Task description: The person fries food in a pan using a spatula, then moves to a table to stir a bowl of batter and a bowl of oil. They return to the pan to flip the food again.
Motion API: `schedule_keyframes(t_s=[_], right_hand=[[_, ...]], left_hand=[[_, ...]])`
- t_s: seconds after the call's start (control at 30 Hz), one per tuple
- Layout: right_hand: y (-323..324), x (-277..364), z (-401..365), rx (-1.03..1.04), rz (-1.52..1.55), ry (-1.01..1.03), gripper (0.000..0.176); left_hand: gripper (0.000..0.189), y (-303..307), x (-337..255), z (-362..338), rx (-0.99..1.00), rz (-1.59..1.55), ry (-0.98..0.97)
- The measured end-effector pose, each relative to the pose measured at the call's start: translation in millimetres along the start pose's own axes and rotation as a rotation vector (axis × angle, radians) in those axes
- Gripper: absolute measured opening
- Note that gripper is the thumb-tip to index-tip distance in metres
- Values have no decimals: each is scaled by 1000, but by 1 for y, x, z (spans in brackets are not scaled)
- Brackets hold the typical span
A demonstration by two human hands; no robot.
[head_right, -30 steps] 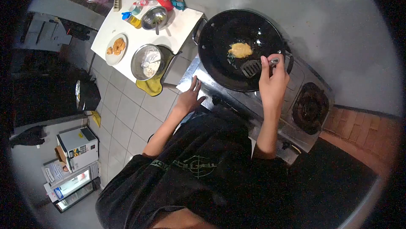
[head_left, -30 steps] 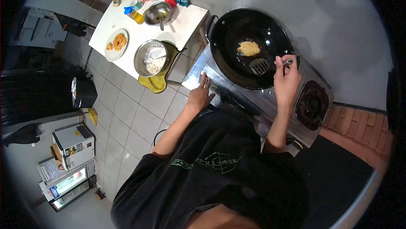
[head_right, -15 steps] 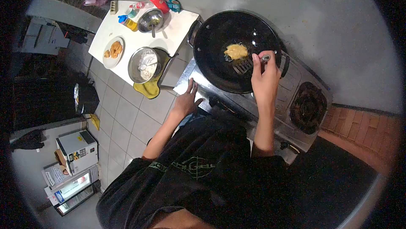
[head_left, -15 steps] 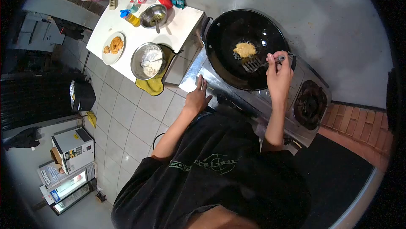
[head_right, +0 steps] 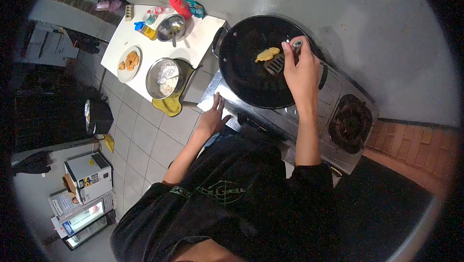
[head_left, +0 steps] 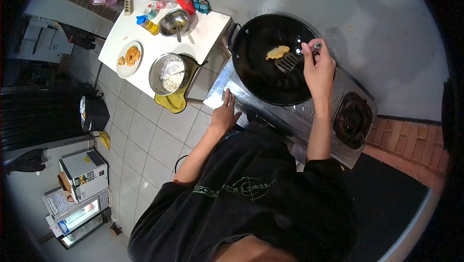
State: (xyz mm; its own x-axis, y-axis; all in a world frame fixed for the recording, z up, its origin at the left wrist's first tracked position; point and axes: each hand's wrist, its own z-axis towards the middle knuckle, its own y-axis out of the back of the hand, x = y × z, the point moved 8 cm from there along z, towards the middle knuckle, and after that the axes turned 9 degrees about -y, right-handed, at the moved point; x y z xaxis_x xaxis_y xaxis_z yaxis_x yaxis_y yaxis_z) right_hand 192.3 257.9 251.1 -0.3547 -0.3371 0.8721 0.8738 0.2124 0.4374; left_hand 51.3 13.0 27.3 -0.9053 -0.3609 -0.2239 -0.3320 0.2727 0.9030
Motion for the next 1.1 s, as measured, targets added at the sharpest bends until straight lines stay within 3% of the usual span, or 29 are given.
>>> schedule_keyframes(t_s=[0.23,0.33,0.8,1.1], right_hand=[[-13,21,17,60,-26,16,22],[-18,28,21,55,-17,78,20],[-25,46,34,115,-55,86,25],[25,28,9,52,-108,39,19]], left_hand=[[80,1,0,-1,65,-86,-8],[77,5,-2,-3,-44,-7,-34],[79,-5,3,0,-22,-29,-36],[79,3,-1,-2,-16,-42,-21]])
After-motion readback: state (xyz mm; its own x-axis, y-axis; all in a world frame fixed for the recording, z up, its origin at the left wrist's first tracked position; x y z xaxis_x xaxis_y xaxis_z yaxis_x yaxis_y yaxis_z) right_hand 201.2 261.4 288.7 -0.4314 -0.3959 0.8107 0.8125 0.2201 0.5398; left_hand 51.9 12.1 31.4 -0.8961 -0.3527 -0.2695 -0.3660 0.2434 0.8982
